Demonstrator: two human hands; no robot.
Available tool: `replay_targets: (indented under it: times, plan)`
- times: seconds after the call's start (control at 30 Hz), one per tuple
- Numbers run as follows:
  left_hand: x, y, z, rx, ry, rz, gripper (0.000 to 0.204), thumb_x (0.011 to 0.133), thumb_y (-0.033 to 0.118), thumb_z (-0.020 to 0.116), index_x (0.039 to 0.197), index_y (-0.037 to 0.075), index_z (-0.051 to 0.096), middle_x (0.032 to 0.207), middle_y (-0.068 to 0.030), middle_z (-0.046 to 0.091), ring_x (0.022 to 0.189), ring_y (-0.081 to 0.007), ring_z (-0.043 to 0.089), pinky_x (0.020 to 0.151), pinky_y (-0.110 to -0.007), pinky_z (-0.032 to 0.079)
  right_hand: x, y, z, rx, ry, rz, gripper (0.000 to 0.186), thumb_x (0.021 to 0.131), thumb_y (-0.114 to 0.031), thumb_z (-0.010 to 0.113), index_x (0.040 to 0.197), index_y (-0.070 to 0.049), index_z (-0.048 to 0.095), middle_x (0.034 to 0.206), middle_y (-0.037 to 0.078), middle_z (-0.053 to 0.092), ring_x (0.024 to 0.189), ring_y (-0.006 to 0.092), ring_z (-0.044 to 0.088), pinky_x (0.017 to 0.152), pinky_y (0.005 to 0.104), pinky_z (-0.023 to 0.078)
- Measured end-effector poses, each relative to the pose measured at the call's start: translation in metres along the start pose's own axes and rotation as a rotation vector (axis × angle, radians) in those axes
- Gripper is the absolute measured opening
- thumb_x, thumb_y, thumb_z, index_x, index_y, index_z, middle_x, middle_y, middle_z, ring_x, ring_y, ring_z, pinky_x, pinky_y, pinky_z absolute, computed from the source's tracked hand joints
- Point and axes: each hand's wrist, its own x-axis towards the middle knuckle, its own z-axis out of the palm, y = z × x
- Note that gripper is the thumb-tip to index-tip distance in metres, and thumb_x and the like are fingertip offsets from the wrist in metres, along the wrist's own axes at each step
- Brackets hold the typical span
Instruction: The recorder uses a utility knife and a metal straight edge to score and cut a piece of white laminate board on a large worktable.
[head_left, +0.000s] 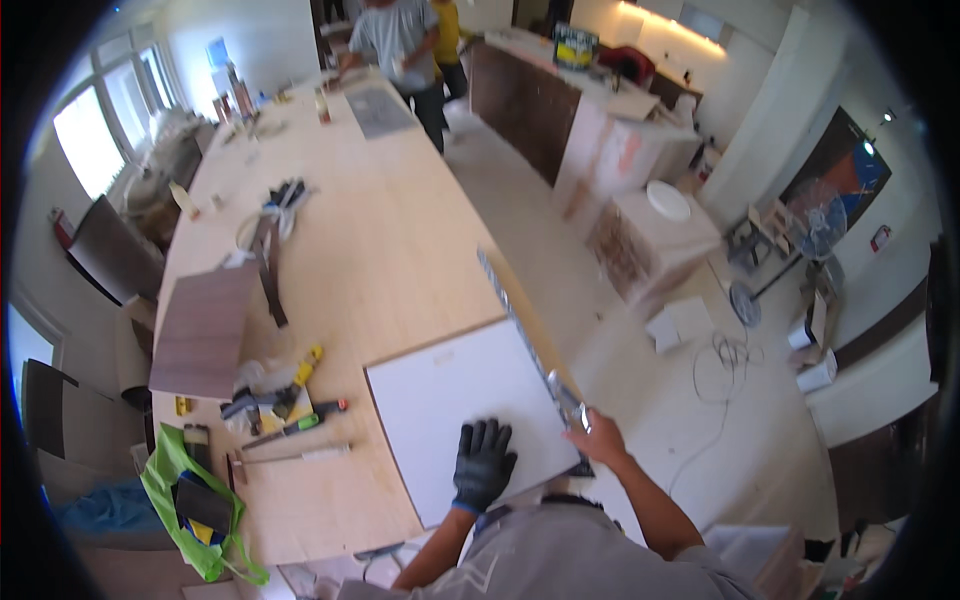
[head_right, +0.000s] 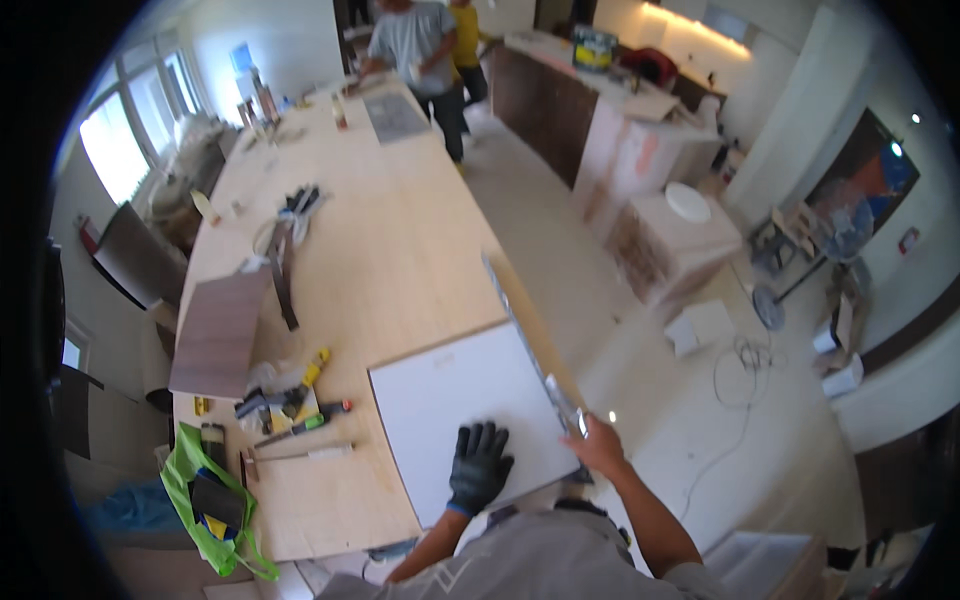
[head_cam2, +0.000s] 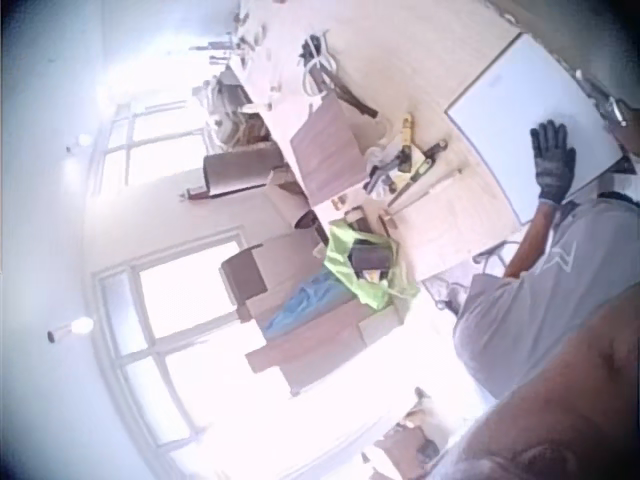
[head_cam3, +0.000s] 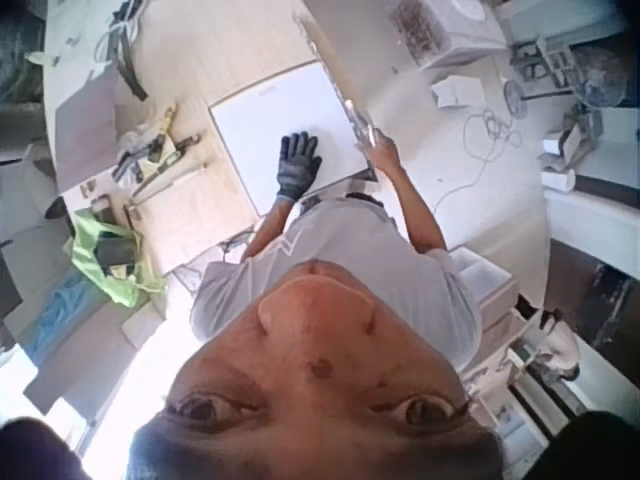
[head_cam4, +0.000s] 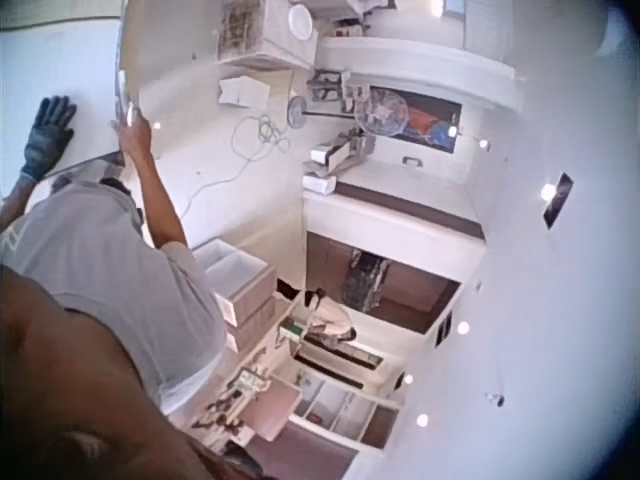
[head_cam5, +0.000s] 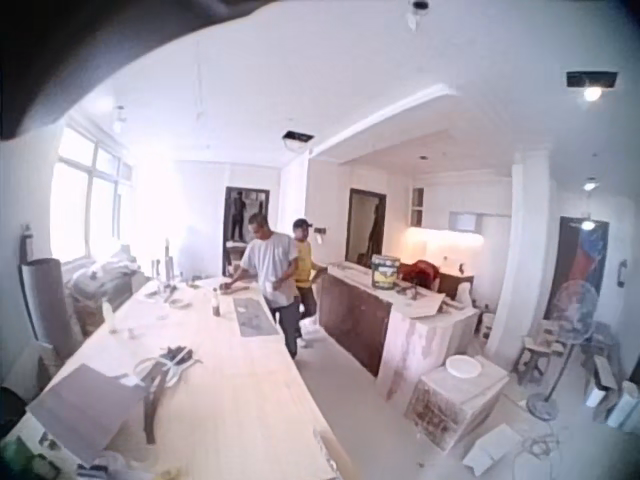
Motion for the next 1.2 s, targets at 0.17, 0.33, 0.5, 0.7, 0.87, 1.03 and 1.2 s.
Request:
replay_targets:
  times: [0.17,0.33,0.5,0.7,0.87,1.03,1.2]
  plan:
    - [-0.016,0.01,0.006,0.212,0.045,-0.228,0.056,0.089,0.042,0.056,0.136,0.011,0.053,0.144,-0.0198,0.046,0.139,-0.0374,0.034,0.119,-0.052,0.011,0.016,0.022,0.022,0.163,-0.139,-0.094,0.051,0.076,-0.039,0.074,0.104,-0.001,0.055,0.088,0.026,0.066,0.084,0.0437,0.064,0.072,0.049,0.052]
    - [-0.007,0.01,0.019,0.325,0.122,-0.375,0.057,0.092,0.04,0.051,0.14,0.009,0.049,0.148,-0.0201,0.041,0.142,-0.0371,0.029,0.12,-0.052,0.006,0.038,0.021,0.031,0.265,-0.209,-0.265,0.053,0.079,-0.04,0.074,0.104,0.002,0.054,0.092,0.026,0.066,0.084,0.0418,0.064,0.074,0.0461,0.051]
    - [0.016,0.026,0.021,0.417,0.029,-0.657,0.059,0.094,0.034,0.045,0.145,0.006,0.04,0.153,-0.0218,0.032,0.144,-0.0393,0.022,0.119,-0.052,0.003,0.048,0.029,0.034,0.375,-0.329,-0.377,0.066,0.08,-0.046,0.073,0.115,0.006,0.051,0.097,0.028,0.065,0.092,0.0418,0.064,0.079,0.0448,0.05]
    - [0.036,0.071,0.05,0.444,0.092,-0.796,0.062,0.093,0.033,0.046,0.145,0.0,0.037,0.151,-0.0258,0.032,0.144,-0.0415,0.022,0.118,-0.053,0.005,0.038,0.045,0.04,0.511,-0.42,-0.364,0.071,0.082,-0.05,0.07,0.12,0.006,0.049,0.103,0.029,0.064,0.096,0.0425,0.064,0.083,0.045,0.05]
    - [0.042,0.094,0.061,0.437,0.107,-0.73,0.062,0.093,0.032,0.047,0.144,-0.002,0.038,0.15,-0.0265,0.033,0.143,-0.0421,0.022,0.118,-0.053,0.007,0.032,0.052,0.053,0.553,-0.436,-0.376,0.074,0.085,-0.049,0.066,0.127,0.009,0.044,0.119,0.035,0.058,0.112,0.0463,0.057,0.095,0.0458,0.046]
    - [0.037,0.091,0.058,0.419,0.115,-0.752,0.06,0.093,0.032,0.048,0.143,0.0,0.04,0.15,-0.0257,0.034,0.143,-0.0413,0.023,0.119,-0.052,0.008,0.03,0.038,0.046,0.505,-0.433,-0.389,0.081,0.083,-0.056,0.066,0.124,0.011,0.044,0.106,0.034,0.062,0.1,0.044,0.063,0.087,0.0451,0.05]
    - [0.041,0.096,0.057,0.366,0.139,-0.739,0.06,0.092,0.033,0.05,0.141,0.0,0.042,0.149,-0.0254,0.036,0.142,-0.0411,0.026,0.119,-0.051,0.01,0.034,0.038,0.055,0.44,-0.432,-0.404,0.081,0.08,-0.051,0.069,0.123,0.011,0.042,0.102,0.035,0.062,0.096,0.0444,0.063,0.084,0.0458,0.051]
